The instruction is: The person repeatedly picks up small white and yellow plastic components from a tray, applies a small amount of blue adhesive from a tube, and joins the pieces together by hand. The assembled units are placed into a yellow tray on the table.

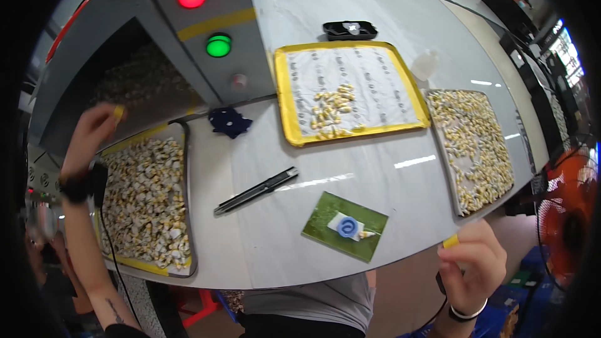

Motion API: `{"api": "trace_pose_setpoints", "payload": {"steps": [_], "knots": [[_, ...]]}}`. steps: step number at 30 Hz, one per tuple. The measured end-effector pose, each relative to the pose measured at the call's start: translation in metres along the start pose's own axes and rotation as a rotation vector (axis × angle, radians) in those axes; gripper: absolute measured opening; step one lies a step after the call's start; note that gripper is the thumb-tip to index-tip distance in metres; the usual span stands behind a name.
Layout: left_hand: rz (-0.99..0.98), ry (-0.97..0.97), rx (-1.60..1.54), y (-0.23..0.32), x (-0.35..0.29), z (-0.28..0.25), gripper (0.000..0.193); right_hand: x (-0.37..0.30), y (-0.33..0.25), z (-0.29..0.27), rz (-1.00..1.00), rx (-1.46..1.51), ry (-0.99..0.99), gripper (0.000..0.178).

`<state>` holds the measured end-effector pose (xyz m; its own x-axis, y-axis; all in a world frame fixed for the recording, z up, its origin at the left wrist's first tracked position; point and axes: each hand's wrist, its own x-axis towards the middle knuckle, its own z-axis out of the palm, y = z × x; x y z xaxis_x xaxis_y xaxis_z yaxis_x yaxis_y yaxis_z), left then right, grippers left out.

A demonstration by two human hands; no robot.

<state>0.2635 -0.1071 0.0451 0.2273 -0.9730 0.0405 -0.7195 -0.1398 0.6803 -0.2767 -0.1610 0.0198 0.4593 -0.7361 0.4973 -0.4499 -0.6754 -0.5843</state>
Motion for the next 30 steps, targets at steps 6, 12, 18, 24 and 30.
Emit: {"api": "trace_pose_setpoints", "payload": {"steps": [6, 12, 18, 24, 30], "knots": [[0.207, -0.837, -0.732, 0.133, -0.129, 0.076, 0.019, 0.096, 0.011, 0.041, -0.151, -0.286, -0.418, 0.016], [0.144, -0.978, -0.942, 0.113, -0.135, 0.198, 0.018, 0.155, 0.069, 0.092, -0.126, -0.288, -0.612, 0.007], [-0.167, -0.504, -1.522, 0.113, -0.15, 0.236, 0.027, 0.154, 0.081, 0.102, -0.096, -0.257, -0.6, 0.007], [-0.479, -0.427, -1.747, 0.12, -0.141, 0.235, 0.034, 0.113, 0.029, 0.073, -0.087, 0.116, -0.301, 0.004], [-0.303, -0.557, -2.003, 0.107, -0.145, 0.243, 0.034, 0.054, 0.001, 0.054, -0.029, 0.264, -0.551, 0.021]]}}
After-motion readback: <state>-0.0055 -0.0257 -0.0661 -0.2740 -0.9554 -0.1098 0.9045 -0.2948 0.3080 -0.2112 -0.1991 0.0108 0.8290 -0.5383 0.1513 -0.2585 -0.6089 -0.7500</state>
